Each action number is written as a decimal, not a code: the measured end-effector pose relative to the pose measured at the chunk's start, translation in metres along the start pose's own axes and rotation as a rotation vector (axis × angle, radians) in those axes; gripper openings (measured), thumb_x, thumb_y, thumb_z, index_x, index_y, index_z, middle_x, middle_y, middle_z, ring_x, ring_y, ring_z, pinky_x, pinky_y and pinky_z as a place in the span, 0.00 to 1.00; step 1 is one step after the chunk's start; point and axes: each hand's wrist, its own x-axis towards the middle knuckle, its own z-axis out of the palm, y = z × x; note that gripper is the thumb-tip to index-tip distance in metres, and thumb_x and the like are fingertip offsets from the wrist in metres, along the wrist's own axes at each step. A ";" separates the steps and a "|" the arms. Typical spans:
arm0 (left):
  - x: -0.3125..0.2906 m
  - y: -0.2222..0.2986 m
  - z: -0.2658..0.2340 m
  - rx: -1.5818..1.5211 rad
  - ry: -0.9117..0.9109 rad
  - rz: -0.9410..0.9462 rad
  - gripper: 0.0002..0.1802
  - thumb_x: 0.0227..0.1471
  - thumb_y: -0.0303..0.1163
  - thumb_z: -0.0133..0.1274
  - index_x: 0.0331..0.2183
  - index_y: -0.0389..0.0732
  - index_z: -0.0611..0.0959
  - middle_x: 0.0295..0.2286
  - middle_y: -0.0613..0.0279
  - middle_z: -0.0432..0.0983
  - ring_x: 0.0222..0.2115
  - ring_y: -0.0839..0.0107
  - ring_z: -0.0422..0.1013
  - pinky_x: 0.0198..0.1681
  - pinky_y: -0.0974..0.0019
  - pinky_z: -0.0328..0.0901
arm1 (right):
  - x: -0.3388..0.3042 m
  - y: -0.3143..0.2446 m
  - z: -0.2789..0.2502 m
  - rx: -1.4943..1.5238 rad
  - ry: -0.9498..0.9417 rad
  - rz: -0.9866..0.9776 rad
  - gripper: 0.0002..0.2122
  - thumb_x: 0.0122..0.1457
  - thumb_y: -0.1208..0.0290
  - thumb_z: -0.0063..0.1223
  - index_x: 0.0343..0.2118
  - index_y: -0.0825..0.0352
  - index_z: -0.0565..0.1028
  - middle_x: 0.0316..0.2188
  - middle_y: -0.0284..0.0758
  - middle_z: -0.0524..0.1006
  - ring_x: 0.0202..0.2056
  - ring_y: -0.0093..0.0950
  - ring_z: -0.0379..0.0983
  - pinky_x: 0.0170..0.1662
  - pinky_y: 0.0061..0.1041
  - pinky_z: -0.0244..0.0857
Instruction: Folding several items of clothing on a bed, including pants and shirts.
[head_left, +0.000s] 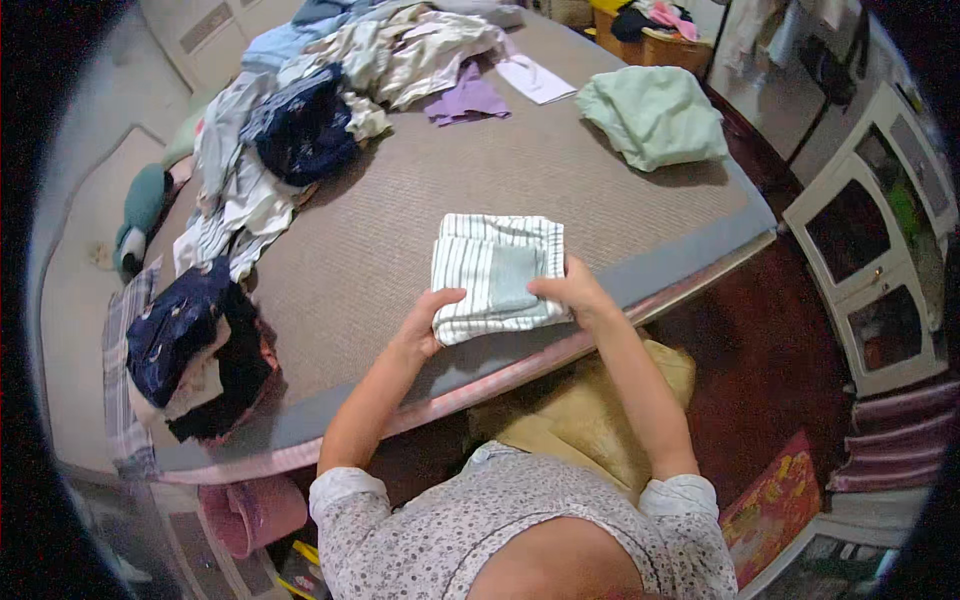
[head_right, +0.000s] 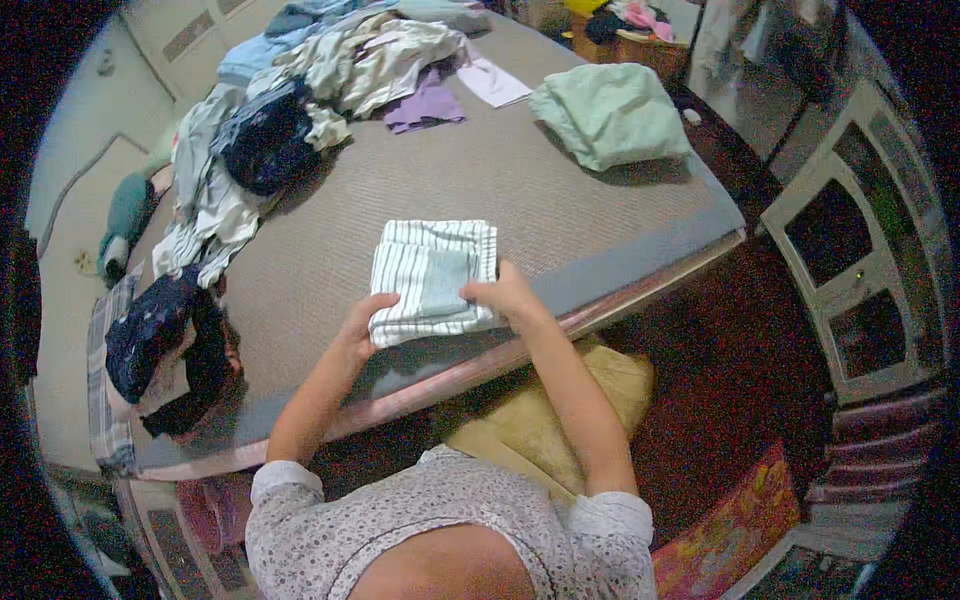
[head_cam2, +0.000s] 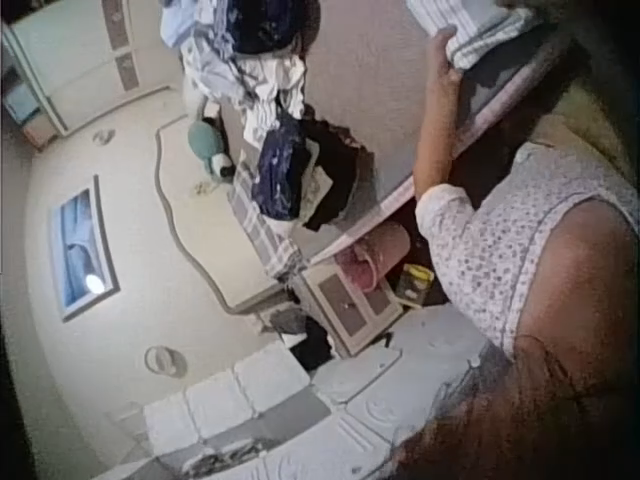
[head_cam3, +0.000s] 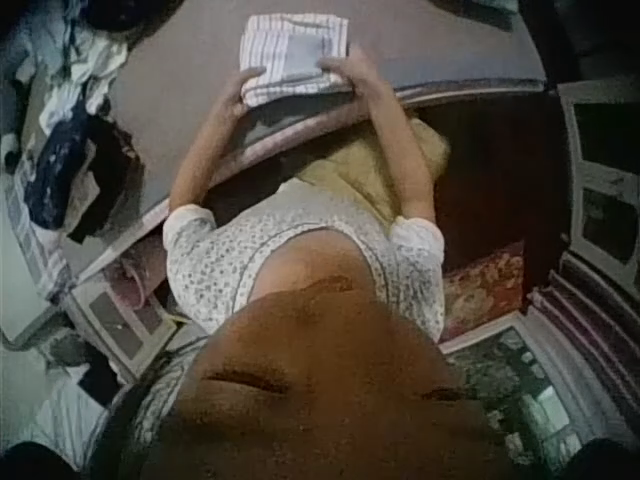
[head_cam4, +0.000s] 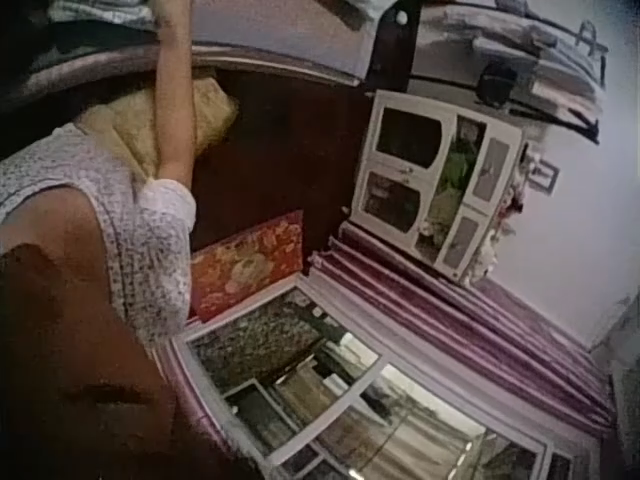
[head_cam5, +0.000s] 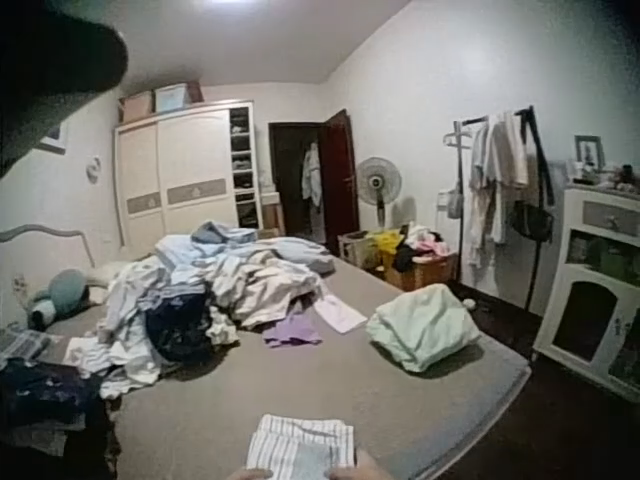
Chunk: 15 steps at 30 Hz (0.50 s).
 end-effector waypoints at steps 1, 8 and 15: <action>0.003 0.000 0.001 -0.027 -0.042 -0.018 0.26 0.38 0.24 0.44 0.42 0.27 0.58 0.37 0.44 0.63 0.36 0.58 0.65 0.37 0.61 0.65 | -0.010 -0.005 0.004 -0.025 0.067 -0.040 0.24 0.33 0.82 0.52 0.38 0.74 0.61 0.32 0.40 0.69 0.32 0.28 0.67 0.35 0.24 0.62; 0.055 0.013 0.095 0.111 -0.204 0.011 0.23 0.39 0.28 0.44 0.40 0.31 0.61 0.35 0.50 0.65 0.33 0.62 0.67 0.37 0.62 0.64 | -0.037 -0.065 -0.065 -0.124 0.345 -0.208 0.25 0.33 0.78 0.56 0.39 0.72 0.61 0.33 0.37 0.69 0.34 0.27 0.66 0.39 0.23 0.60; 0.207 0.042 0.236 0.520 -0.314 0.298 0.22 0.44 0.43 0.43 0.37 0.36 0.66 0.29 0.61 0.69 0.28 0.69 0.68 0.32 0.59 0.65 | 0.029 -0.222 -0.211 -0.509 0.582 -0.625 0.23 0.38 0.76 0.54 0.41 0.69 0.62 0.31 0.36 0.70 0.30 0.24 0.68 0.34 0.22 0.63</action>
